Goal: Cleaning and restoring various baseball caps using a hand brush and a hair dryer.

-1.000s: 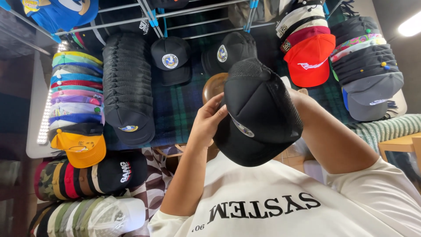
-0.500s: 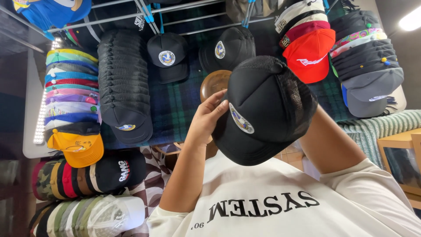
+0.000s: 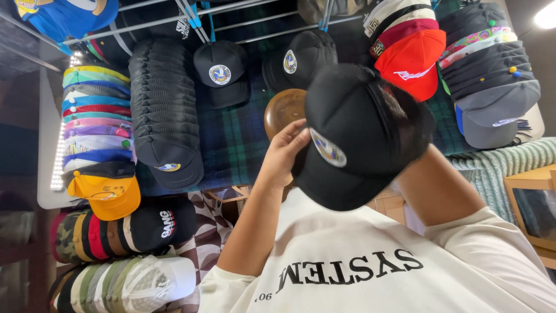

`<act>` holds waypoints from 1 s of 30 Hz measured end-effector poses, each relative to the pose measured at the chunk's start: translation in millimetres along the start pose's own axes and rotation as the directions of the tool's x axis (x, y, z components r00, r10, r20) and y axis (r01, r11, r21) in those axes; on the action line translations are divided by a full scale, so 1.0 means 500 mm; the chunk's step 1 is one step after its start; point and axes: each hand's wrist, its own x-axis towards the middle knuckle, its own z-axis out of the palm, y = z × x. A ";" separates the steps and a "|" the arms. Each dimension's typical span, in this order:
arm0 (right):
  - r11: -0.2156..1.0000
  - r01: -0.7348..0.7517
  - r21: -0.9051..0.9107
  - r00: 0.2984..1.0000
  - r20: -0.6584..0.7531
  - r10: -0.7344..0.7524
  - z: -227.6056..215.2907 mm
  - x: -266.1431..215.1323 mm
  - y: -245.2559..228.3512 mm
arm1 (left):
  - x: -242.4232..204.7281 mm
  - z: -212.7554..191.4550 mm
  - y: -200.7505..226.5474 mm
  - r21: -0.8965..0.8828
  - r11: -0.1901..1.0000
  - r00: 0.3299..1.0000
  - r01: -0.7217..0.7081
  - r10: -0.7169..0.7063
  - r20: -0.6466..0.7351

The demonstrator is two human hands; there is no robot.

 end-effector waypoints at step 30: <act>0.963 0.158 -0.220 0.945 -0.247 -0.212 0.003 -0.025 0.038 | 0.032 -0.037 0.057 -0.412 0.893 0.943 -0.181 0.276 0.186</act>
